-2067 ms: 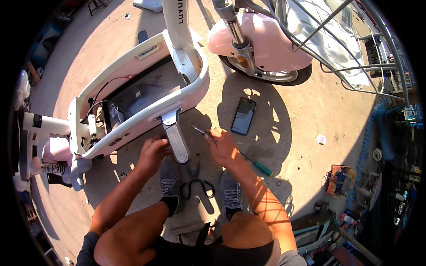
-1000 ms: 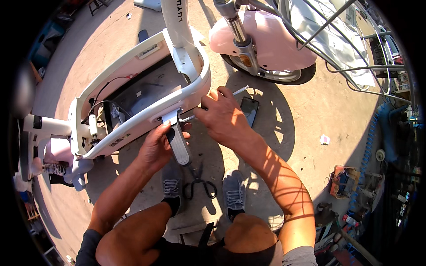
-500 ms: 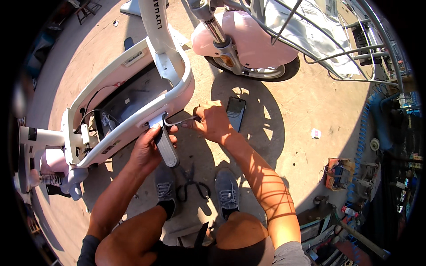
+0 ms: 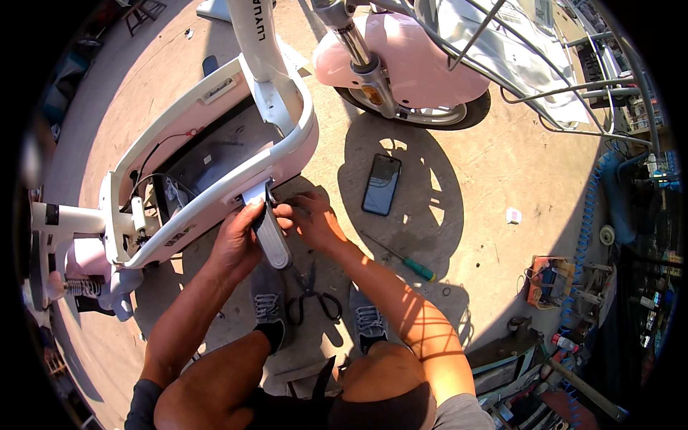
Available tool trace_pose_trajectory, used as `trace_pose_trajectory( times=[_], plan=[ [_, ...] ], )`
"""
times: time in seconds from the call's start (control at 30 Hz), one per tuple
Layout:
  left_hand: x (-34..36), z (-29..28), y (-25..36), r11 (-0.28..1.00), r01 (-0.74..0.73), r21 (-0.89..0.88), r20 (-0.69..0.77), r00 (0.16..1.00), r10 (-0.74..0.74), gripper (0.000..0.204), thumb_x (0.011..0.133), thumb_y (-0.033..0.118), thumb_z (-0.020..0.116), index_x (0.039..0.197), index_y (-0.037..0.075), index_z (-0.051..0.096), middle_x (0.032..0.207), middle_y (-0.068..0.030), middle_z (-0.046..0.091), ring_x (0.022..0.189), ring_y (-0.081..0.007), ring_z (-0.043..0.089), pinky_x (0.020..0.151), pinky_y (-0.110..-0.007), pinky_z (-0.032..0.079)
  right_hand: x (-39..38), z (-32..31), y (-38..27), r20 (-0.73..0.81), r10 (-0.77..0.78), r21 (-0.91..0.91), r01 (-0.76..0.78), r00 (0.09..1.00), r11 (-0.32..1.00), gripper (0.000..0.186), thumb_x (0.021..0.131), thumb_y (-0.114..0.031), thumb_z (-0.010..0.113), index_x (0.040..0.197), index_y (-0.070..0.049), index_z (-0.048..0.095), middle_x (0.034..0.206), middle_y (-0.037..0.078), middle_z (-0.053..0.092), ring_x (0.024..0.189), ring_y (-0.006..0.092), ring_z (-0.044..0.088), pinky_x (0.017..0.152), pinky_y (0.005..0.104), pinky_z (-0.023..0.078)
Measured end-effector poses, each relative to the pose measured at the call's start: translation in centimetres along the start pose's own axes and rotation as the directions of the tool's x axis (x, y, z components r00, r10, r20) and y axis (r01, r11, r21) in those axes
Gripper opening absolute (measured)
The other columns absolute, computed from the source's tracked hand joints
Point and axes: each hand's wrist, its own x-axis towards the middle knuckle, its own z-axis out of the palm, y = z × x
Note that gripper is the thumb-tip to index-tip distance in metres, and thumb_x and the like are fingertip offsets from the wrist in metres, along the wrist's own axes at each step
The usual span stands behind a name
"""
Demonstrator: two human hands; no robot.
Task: The person sits on the ground and uses a wrench to tighten a bolt on the footrest of a pink scooter. They repeatedly adjust the wrench and check the fastener while working on the scooter's undercarriage.
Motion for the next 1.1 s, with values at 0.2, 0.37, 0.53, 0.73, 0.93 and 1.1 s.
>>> trace_pose_trajectory(
  times=[0.2, 0.37, 0.53, 0.73, 0.93, 1.1],
  plan=[
    [0.1, -0.1, 0.0, 1.000, 0.006, 0.000, -0.022, 1.000, -0.006, 0.028, 0.099, 0.025, 0.052, 0.111, 0.000, 0.054, 0.102, -0.0157, 0.068, 0.090, -0.0240, 0.070, 0.085, -0.041, 0.055, -1.3, 0.3, -1.4, 0.060, 0.228, 0.371, -0.233, 0.972, 0.899, 0.030, 0.096, -0.019, 0.057, 0.118, 0.001, 0.061, 0.113, 0.010, 0.064, 0.095, 0.0165, 0.064, 0.081, 0.0291, 0.052],
    [0.3, -0.4, -0.2, 1.000, 0.001, 0.007, -0.018, 1.000, -0.001, 0.028, 0.099, 0.026, 0.052, 0.111, 0.001, 0.054, 0.103, -0.0157, 0.069, 0.089, -0.0235, 0.070, 0.084, -0.040, 0.056, -1.1, 1.1, -0.9, 0.253, 0.289, 0.724, -0.379, 0.923, 0.577, 0.025, 0.096, -0.013, 0.058, 0.115, 0.003, 0.060, 0.106, 0.010, 0.065, 0.095, 0.0140, 0.064, 0.079, 0.0254, 0.051],
    [0.1, -0.2, -0.1, 1.000, 0.021, 0.012, -0.030, 0.999, -0.020, 0.029, 0.100, 0.027, 0.051, 0.113, 0.001, 0.053, 0.102, -0.0155, 0.069, 0.088, -0.0229, 0.070, 0.083, -0.040, 0.056, -0.4, -0.5, -2.1, 0.074, 0.302, 0.333, -0.309, 0.950, 0.891, 0.018, 0.094, -0.013, 0.061, 0.105, 0.000, 0.063, 0.096, 0.008, 0.063, 0.089, 0.0153, 0.061, 0.076, 0.0284, 0.050],
    [0.1, -0.1, -0.1, 0.999, 0.030, -0.014, -0.034, 0.999, -0.031, 0.029, 0.099, 0.028, 0.052, 0.113, 0.002, 0.055, 0.102, -0.0146, 0.069, 0.088, -0.0217, 0.069, 0.083, -0.038, 0.056, 0.5, -3.1, -3.2, -0.163, 0.065, 0.085, -0.051, 0.984, 0.995, 0.032, 0.082, -0.028, 0.076, 0.092, 0.000, 0.065, 0.088, 0.012, 0.052, 0.078, 0.0250, 0.055, 0.069, 0.0360, 0.045],
    [0.2, -0.3, -0.2, 0.999, 0.039, -0.036, -0.017, 0.999, -0.040, 0.031, 0.098, 0.029, 0.054, 0.115, 0.002, 0.055, 0.103, -0.0128, 0.069, 0.090, -0.0208, 0.069, 0.084, -0.039, 0.056, 1.6, -4.8, -3.8, -0.221, -0.121, -0.075, 0.107, 0.968, 0.991, 0.034, 0.074, -0.025, 0.081, 0.089, -0.001, 0.064, 0.090, 0.011, 0.050, 0.084, 0.0284, 0.053, 0.072, 0.0374, 0.044],
    [0.1, -0.4, -0.1, 0.997, 0.053, -0.057, -0.018, 0.998, -0.054, 0.031, 0.099, 0.028, 0.053, 0.117, 0.003, 0.055, 0.105, -0.0127, 0.069, 0.091, -0.0208, 0.069, 0.084, -0.039, 0.056, 2.2, -6.0, -4.4, -0.202, -0.197, -0.133, 0.173, 0.959, 0.976, 0.033, 0.069, -0.020, 0.083, 0.090, -0.002, 0.064, 0.090, 0.011, 0.050, 0.084, 0.0289, 0.054, 0.072, 0.0377, 0.045]
  ],
)
